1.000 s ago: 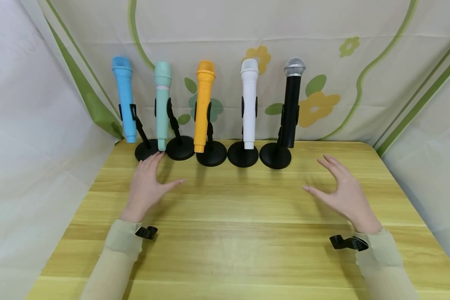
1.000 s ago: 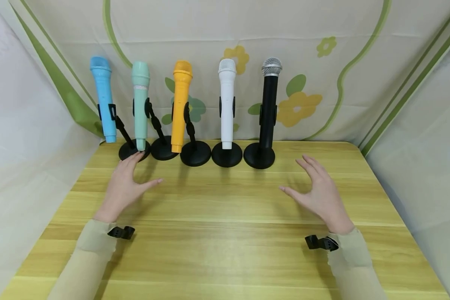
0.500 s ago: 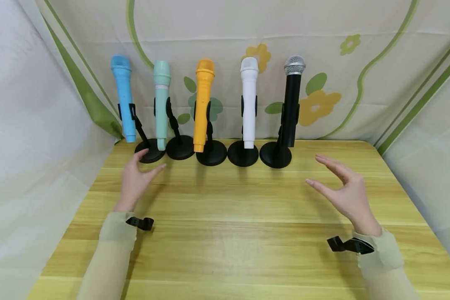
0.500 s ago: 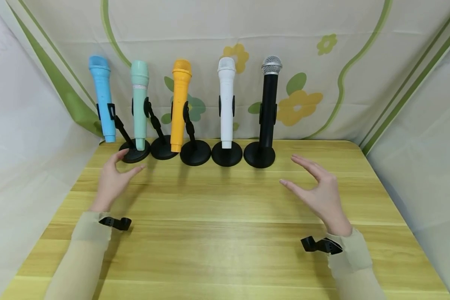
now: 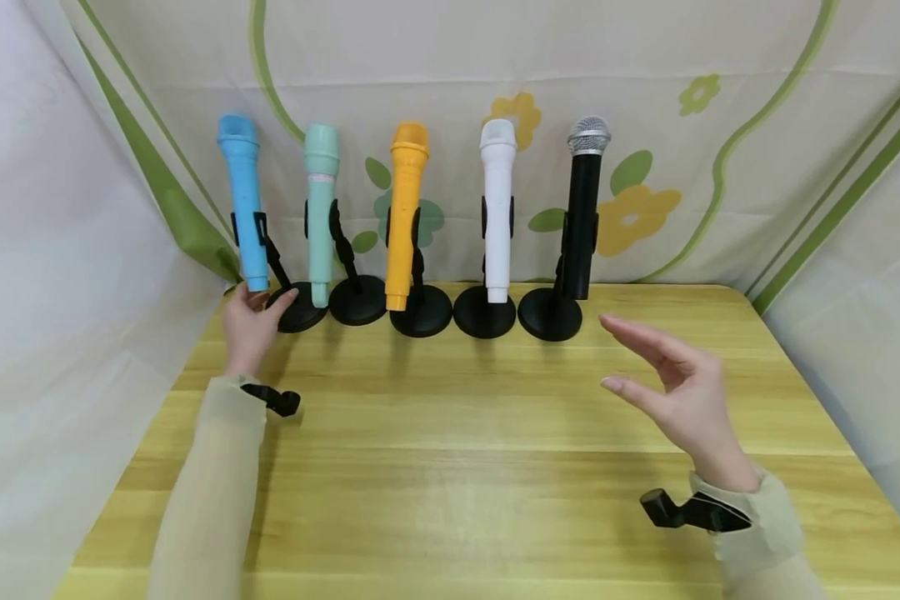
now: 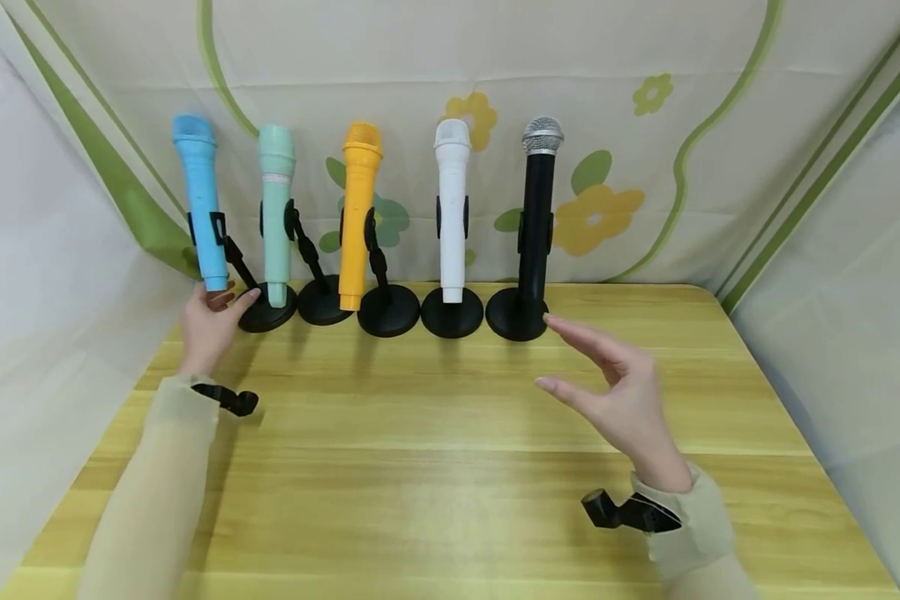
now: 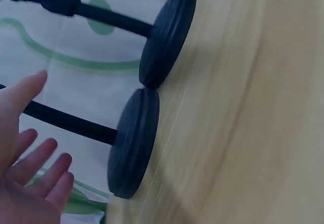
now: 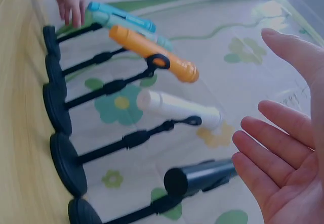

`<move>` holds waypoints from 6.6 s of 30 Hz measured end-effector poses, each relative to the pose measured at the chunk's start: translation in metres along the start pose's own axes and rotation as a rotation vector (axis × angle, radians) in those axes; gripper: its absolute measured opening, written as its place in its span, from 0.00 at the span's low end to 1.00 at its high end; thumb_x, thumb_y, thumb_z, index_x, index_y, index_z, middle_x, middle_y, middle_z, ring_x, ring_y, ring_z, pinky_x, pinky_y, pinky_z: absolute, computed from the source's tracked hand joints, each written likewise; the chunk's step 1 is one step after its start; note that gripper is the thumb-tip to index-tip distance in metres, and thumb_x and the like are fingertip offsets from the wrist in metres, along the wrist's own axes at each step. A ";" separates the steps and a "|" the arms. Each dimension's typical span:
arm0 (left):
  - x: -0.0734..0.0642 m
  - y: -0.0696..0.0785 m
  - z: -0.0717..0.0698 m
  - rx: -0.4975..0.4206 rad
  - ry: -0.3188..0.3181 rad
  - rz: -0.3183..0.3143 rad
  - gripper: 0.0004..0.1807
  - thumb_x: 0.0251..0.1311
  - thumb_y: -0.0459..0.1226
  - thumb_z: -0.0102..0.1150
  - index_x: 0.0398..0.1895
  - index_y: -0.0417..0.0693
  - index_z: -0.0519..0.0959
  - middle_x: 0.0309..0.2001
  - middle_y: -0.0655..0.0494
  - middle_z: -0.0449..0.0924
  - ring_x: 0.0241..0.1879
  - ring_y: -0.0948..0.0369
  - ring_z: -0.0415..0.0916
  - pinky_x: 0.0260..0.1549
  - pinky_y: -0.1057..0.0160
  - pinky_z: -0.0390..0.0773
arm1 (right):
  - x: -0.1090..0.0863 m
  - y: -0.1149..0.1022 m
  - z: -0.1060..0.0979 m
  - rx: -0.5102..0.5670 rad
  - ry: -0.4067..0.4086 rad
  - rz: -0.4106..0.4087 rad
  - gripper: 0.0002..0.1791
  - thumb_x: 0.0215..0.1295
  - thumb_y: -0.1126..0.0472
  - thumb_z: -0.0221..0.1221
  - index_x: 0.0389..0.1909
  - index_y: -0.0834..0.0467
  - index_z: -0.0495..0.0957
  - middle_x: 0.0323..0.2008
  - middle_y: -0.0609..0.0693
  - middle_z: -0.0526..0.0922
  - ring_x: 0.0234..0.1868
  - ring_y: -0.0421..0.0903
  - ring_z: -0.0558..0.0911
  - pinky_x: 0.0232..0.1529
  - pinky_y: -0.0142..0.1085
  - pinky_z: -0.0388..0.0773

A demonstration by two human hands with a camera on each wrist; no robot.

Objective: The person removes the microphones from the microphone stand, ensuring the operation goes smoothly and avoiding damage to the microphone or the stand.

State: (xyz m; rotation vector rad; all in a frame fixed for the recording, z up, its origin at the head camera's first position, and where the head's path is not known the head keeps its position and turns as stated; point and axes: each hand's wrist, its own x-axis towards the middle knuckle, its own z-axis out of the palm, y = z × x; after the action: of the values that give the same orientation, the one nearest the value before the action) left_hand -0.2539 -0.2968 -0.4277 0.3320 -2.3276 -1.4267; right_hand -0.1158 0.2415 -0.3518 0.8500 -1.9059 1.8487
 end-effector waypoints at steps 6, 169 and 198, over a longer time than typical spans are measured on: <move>0.022 -0.006 0.009 -0.030 0.078 0.046 0.27 0.64 0.48 0.69 0.52 0.35 0.75 0.40 0.52 0.76 0.35 0.62 0.75 0.35 0.68 0.72 | 0.003 0.002 0.014 0.017 -0.068 -0.004 0.32 0.48 0.88 0.67 0.58 0.80 0.73 0.60 0.72 0.76 0.64 0.56 0.77 0.65 0.40 0.71; -0.177 0.097 0.162 -0.449 -0.829 0.387 0.12 0.60 0.26 0.70 0.47 0.39 0.86 0.43 0.51 0.87 0.41 0.57 0.86 0.43 0.57 0.86 | 0.050 0.002 0.071 -0.023 -0.100 0.393 0.25 0.68 0.64 0.67 0.64 0.64 0.75 0.53 0.58 0.82 0.51 0.53 0.83 0.52 0.38 0.82; -0.180 0.101 0.163 -0.422 -0.838 0.379 0.15 0.61 0.24 0.68 0.52 0.35 0.83 0.46 0.44 0.86 0.43 0.55 0.86 0.45 0.59 0.85 | 0.054 0.003 0.078 0.003 -0.092 0.340 0.21 0.72 0.68 0.60 0.63 0.69 0.72 0.51 0.59 0.82 0.49 0.52 0.82 0.51 0.37 0.81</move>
State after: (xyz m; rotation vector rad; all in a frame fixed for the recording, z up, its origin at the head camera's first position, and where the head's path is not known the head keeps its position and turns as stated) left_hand -0.1643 -0.0498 -0.4406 -0.9415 -2.3404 -2.0249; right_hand -0.1464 0.1549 -0.3266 0.6525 -2.2193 2.0317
